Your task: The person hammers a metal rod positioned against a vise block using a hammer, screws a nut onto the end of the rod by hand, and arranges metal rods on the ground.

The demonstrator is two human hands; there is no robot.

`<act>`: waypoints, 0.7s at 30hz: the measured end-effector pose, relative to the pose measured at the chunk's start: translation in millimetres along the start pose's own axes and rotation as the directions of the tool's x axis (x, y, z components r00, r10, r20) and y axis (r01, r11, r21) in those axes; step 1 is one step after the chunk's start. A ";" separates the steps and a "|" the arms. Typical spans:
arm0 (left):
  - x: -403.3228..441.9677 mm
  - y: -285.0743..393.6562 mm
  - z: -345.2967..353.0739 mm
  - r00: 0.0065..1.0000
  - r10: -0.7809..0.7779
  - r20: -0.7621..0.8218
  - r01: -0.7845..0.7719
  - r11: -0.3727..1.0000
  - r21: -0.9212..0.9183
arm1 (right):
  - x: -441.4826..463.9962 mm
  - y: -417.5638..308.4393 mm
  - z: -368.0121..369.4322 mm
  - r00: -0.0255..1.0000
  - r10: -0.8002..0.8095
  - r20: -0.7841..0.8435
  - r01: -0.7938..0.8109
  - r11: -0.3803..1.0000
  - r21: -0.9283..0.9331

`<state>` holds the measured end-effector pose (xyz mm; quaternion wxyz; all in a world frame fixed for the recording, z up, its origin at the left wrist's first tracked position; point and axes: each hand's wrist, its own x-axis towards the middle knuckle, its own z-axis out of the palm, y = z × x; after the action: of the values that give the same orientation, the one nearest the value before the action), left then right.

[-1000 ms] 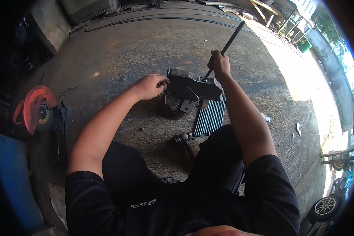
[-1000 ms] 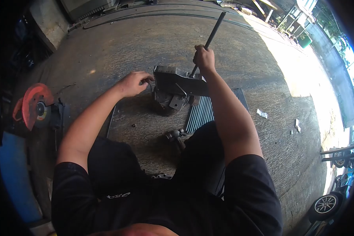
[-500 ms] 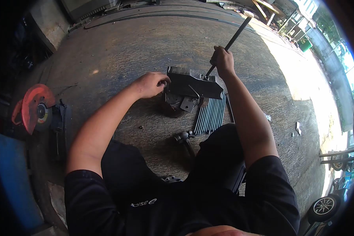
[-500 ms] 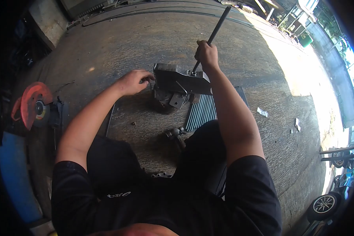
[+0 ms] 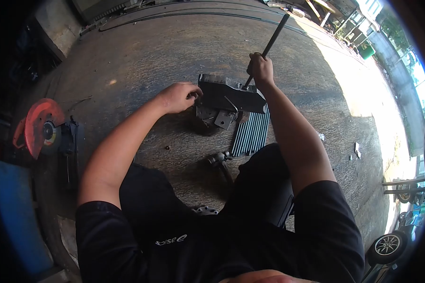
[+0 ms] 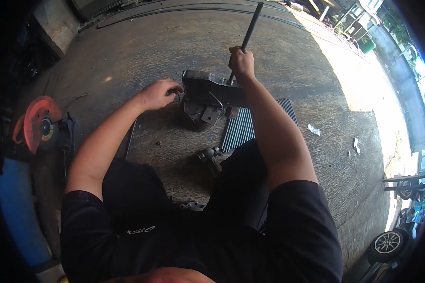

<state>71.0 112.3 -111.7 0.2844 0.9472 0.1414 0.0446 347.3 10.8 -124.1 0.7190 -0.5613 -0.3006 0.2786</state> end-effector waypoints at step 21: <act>-2.9 1.6 2.7 1.000 0.028 -0.012 -0.027 0.997 0.075 | -0.9 -40.4 -3.5 0.966 -0.247 0.073 0.257 0.943 -0.214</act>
<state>69.1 108.7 -113.1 0.2471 0.9587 0.1318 0.0494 351.9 -0.7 -85.5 0.6748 -0.5884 -0.4151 0.1618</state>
